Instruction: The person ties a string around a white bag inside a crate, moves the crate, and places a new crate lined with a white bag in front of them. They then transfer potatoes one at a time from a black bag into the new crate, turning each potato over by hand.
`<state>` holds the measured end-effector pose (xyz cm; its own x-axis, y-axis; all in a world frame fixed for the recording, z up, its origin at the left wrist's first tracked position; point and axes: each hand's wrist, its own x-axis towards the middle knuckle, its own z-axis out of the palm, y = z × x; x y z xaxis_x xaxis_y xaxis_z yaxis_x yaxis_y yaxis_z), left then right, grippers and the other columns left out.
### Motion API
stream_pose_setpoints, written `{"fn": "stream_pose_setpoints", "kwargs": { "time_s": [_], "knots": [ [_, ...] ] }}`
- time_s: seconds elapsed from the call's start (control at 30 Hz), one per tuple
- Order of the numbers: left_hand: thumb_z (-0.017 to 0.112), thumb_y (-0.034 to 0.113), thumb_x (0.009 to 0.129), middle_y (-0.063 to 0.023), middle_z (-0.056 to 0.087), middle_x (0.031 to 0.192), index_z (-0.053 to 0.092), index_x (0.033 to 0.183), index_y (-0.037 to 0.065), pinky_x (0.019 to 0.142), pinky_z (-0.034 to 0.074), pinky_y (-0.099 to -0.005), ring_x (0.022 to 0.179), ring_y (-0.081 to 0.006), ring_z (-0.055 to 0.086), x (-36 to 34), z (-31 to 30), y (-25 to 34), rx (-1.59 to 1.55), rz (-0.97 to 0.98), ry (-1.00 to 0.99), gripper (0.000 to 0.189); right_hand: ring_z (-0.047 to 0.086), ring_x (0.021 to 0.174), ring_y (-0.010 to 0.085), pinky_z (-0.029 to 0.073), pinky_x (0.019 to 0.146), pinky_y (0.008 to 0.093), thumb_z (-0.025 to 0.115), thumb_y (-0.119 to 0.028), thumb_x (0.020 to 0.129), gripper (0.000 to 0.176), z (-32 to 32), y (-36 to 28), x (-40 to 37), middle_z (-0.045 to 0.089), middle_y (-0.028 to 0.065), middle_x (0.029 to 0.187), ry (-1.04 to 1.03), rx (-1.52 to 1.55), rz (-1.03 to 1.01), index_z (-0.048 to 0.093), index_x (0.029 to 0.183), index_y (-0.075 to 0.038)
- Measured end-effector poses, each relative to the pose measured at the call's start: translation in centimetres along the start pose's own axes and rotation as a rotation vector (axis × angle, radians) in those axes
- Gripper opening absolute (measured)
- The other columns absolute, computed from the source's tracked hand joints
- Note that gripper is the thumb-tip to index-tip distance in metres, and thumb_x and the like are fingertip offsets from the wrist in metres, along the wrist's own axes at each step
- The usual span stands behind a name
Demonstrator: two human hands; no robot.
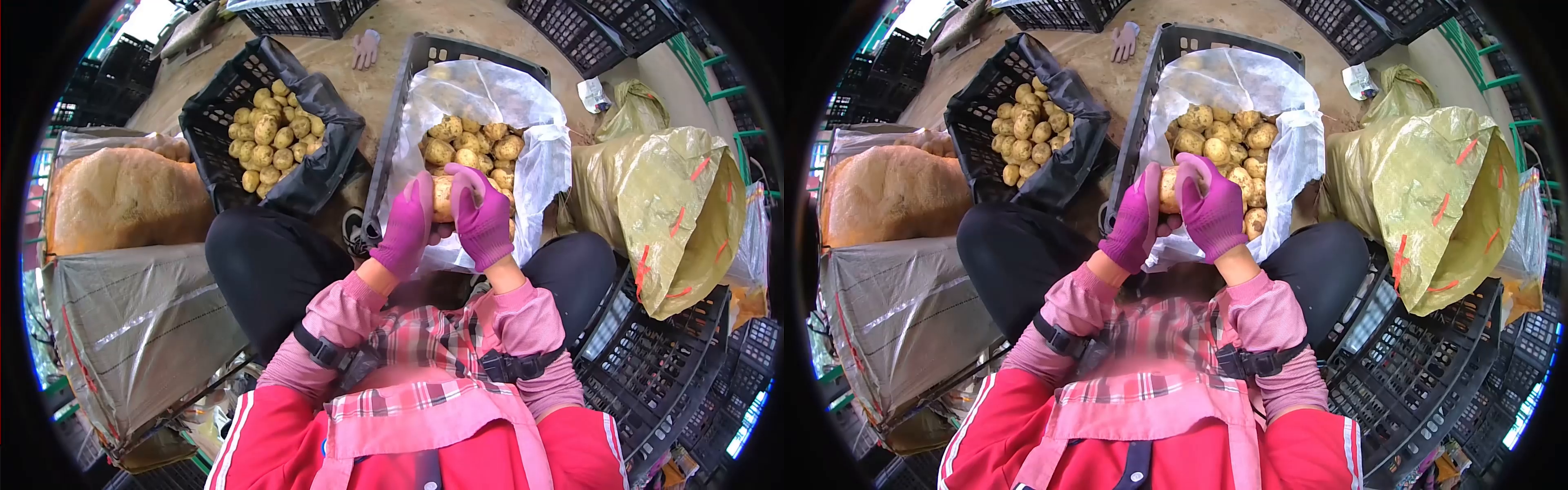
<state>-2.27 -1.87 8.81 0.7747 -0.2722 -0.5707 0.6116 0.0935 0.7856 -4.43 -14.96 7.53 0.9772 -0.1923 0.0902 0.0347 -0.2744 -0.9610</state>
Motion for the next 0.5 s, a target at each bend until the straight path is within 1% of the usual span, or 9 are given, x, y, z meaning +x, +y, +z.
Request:
{"fn": "stream_pose_setpoints", "kwargs": {
  "time_s": [0.07, 0.1, 0.2, 0.27, 0.33, 0.37, 0.43, 0.47, 0.5],
  "knots": [
    [0.038, 0.048, 0.103, -0.0032, 0.060, 0.077, 0.057, 0.110, 0.008, 0.041, 0.035, -0.0198, 0.048, -0.0075, 0.051, -0.1, 0.2, 0.3, -0.033, 0.026, 0.001, 0.045, 0.067, 0.093, 0.0202, 0.052, 0.083, 0.0323, 0.048, -0.026, 0.102, 0.033, -0.7, -1.2, 0.4, 0.069, 0.0139, 0.106, -0.024, 0.083, 0.169, 0.063, 0.119, -0.003],
    [0.039, 0.048, 0.103, -0.0037, 0.060, 0.078, 0.057, 0.111, 0.008, 0.041, 0.035, -0.0197, 0.048, -0.0078, 0.051, -0.1, 0.2, 0.3, -0.049, 0.038, 0.005, 0.045, 0.068, 0.087, 0.0207, 0.054, 0.078, 0.0318, 0.044, -0.027, 0.103, 0.034, -1.1, -1.7, 0.6, 0.069, 0.0140, 0.108, -0.036, 0.088, 0.182, 0.062, 0.121, -0.004],
    [0.041, 0.044, 0.103, -0.0044, 0.061, 0.081, 0.057, 0.117, 0.008, 0.041, 0.037, -0.0203, 0.049, -0.0088, 0.052, 0.3, -0.5, 0.4, 0.046, 0.221, -0.029, 0.042, 0.068, 0.091, 0.0203, 0.055, 0.078, 0.0327, 0.048, -0.033, 0.102, 0.039, -1.6, -2.1, 0.7, 0.069, 0.0130, 0.109, -0.083, 0.104, 0.278, 0.063, 0.121, -0.002],
    [0.041, 0.044, 0.103, -0.0031, 0.060, 0.085, 0.057, 0.116, 0.008, 0.040, 0.037, -0.0196, 0.048, -0.0072, 0.052, 1.9, -0.9, -0.6, 0.406, 0.668, 0.129, 0.041, 0.067, 0.096, 0.0203, 0.054, 0.081, 0.0323, 0.052, -0.035, 0.100, 0.041, -0.9, -1.7, 0.9, 0.068, 0.0127, 0.110, -0.050, 0.080, 0.137, 0.062, 0.122, -0.001],
    [0.044, 0.040, 0.102, -0.0030, 0.060, 0.089, 0.057, 0.116, 0.008, 0.043, 0.040, -0.0210, 0.052, -0.0082, 0.054, 3.5, -1.7, -2.2, 0.734, 1.027, 0.270, 0.037, 0.065, 0.103, 0.0205, 0.051, 0.088, 0.0309, 0.058, -0.035, 0.099, 0.043, 0.8, -0.3, 0.4, 0.068, 0.0128, 0.112, 0.045, 0.021, -0.192, 0.060, 0.125, 0.000],
    [0.046, 0.036, 0.101, -0.0037, 0.060, 0.091, 0.056, 0.117, 0.008, 0.046, 0.044, -0.0227, 0.055, -0.0100, 0.057, 4.4, -2.2, -2.8, 0.884, 1.170, 0.326, 0.034, 0.062, 0.111, 0.0220, 0.047, 0.095, 0.0304, 0.063, -0.032, 0.096, 0.045, 0.4, 0.0, 0.4, 0.067, 0.0130, 0.113, -0.018, 0.076, -0.105, 0.058, 0.128, 0.000],
    [0.051, 0.030, 0.099, -0.0057, 0.060, 0.095, 0.056, 0.118, 0.007, 0.054, 0.049, -0.0265, 0.066, -0.0140, 0.061, 4.1, -2.1, -2.8, 0.892, 1.094, 0.293, 0.031, 0.066, 0.100, 0.0203, 0.051, 0.085, 0.0292, 0.060, -0.034, 0.098, 0.044, 0.4, 0.4, 0.4, 0.068, 0.0115, 0.109, -0.003, 0.023, -0.117, 0.060, 0.126, -0.001],
    [0.052, 0.028, 0.097, -0.0071, 0.061, 0.096, 0.055, 0.118, 0.006, 0.059, 0.051, -0.0285, 0.072, -0.0162, 0.062, 3.5, -1.9, -3.1, 0.748, 0.877, 0.204, 0.031, 0.068, 0.094, 0.0194, 0.054, 0.080, 0.0286, 0.059, -0.035, 0.099, 0.043, 0.2, 0.5, 0.4, 0.069, 0.0108, 0.106, 0.008, -0.006, -0.124, 0.061, 0.125, -0.001],
    [0.052, 0.027, 0.097, -0.0082, 0.061, 0.097, 0.055, 0.118, 0.005, 0.064, 0.052, -0.0298, 0.078, -0.0179, 0.063, 2.6, -1.4, -2.5, 0.604, 0.682, 0.128, 0.031, 0.067, 0.087, 0.0174, 0.053, 0.073, 0.0270, 0.057, -0.036, 0.099, 0.043, -0.2, 0.0, 0.4, 0.069, 0.0100, 0.103, 0.005, 0.103, 0.021, 0.062, 0.124, -0.002]
  ]
}}
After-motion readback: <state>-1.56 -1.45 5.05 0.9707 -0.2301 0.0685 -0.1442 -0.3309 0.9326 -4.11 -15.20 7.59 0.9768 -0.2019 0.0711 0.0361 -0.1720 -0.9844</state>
